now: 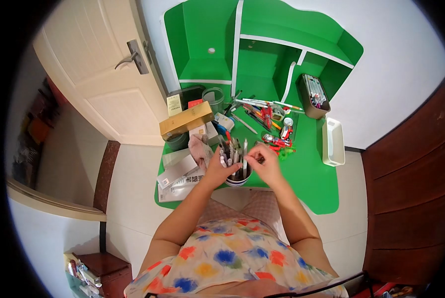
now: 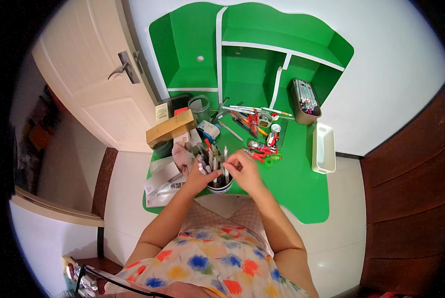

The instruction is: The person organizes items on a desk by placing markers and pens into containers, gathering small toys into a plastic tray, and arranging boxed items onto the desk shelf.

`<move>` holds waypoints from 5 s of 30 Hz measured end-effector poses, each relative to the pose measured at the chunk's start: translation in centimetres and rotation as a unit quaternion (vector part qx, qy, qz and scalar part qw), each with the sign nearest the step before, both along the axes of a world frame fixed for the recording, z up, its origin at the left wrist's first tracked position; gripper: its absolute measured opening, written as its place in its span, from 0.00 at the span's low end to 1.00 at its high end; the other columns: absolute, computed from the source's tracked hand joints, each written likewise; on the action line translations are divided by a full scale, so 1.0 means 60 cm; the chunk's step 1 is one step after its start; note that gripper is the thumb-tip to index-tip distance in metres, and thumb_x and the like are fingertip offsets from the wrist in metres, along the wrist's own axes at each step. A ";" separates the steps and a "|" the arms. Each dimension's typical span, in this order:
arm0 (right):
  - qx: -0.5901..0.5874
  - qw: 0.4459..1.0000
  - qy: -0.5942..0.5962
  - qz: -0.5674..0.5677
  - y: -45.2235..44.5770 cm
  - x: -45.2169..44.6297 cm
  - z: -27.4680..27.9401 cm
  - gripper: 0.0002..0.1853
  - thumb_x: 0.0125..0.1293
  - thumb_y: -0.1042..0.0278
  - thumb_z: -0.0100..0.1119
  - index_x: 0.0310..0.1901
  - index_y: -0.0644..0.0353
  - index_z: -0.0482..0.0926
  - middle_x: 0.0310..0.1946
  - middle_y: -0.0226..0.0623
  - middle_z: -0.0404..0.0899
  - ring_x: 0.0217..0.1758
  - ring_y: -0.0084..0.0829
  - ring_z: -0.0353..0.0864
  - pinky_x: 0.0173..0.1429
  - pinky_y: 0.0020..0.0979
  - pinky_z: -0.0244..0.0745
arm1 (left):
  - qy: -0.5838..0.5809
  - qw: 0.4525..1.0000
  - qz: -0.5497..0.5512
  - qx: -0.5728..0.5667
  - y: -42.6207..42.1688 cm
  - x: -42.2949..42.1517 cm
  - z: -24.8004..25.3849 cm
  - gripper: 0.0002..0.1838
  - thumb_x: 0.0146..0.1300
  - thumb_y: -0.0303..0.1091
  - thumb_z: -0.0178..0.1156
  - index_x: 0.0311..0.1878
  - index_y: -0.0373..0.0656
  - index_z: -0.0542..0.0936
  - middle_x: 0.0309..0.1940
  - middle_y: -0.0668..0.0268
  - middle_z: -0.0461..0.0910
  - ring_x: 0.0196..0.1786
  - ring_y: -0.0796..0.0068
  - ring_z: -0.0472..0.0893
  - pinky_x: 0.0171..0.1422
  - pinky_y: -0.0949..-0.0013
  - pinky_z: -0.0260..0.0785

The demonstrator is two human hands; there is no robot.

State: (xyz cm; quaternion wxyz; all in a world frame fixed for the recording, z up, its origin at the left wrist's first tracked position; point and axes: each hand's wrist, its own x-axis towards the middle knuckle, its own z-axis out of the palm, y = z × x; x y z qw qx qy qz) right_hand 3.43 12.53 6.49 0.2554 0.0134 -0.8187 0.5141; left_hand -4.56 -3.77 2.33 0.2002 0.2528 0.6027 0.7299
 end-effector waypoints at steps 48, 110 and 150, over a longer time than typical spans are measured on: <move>0.521 0.759 -0.390 0.022 0.113 -0.332 -0.056 0.24 0.48 0.60 0.67 0.46 0.66 0.80 0.45 0.52 0.81 0.49 0.45 0.81 0.56 0.39 0.76 | 0.018 0.999 -0.028 -0.022 -0.004 -0.008 -0.008 0.38 0.53 0.30 0.71 0.65 0.38 0.61 0.51 0.65 0.75 0.53 0.75 0.74 0.60 0.68 0.66; -0.006 0.993 -0.116 0.000 -0.006 0.025 0.033 0.30 0.48 0.80 0.69 0.55 0.62 0.69 0.41 0.40 0.68 0.36 0.31 0.73 0.40 0.30 0.72 | -0.016 0.998 -0.042 0.045 0.000 -0.008 -0.008 0.37 0.53 0.26 0.72 0.64 0.38 0.63 0.53 0.66 0.75 0.54 0.76 0.75 0.58 0.69 0.70; -0.091 0.982 -0.148 0.074 0.048 0.003 0.052 0.30 0.55 0.73 0.70 0.60 0.57 0.71 0.46 0.33 0.71 0.33 0.18 0.73 0.38 0.23 0.73 | 0.008 0.999 -0.034 0.019 -0.002 -0.004 0.002 0.36 0.52 0.23 0.71 0.63 0.39 0.64 0.52 0.65 0.75 0.53 0.76 0.75 0.58 0.69 0.69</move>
